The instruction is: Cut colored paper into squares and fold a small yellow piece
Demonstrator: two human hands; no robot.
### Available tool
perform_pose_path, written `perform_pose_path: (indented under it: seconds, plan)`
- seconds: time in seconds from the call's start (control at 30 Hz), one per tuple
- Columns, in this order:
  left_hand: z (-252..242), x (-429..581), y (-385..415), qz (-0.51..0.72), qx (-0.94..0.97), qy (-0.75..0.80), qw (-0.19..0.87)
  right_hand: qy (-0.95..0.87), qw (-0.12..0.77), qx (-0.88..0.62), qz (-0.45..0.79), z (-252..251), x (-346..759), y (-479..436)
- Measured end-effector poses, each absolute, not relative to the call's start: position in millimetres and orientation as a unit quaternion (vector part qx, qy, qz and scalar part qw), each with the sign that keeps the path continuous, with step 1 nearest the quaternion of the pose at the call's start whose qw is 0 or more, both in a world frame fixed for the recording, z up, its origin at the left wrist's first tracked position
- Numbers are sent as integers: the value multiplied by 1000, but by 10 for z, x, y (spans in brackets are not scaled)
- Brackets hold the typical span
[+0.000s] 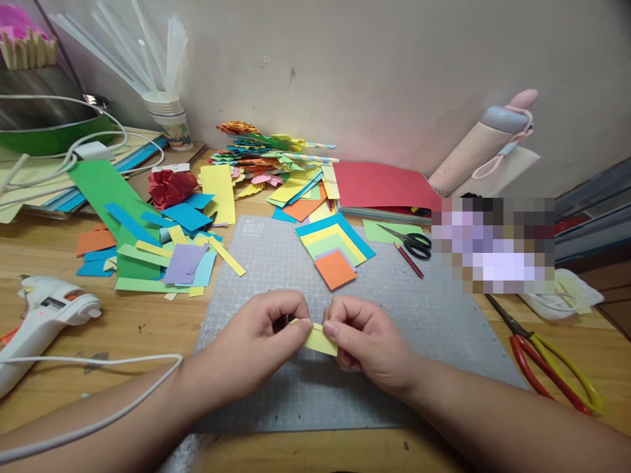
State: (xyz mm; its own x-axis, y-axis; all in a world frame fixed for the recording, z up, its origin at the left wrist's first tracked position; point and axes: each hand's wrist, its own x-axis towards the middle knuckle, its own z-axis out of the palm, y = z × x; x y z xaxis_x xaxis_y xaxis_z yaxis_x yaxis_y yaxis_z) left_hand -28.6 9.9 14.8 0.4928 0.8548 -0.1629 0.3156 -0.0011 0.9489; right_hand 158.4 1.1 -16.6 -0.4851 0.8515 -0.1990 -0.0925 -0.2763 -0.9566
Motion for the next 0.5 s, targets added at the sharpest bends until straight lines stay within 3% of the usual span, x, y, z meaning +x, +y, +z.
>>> perform_pose_path:
  seconds: [0.23, 0.5]
  plan:
    - [128, -294, 103, 209, 649, 406, 608, -534, 364, -365, 670, -156, 1592, -41]
    - [111, -292, 123, 233, 646, 433, 584, -517, 332, -405, 677, -166, 1566, -32]
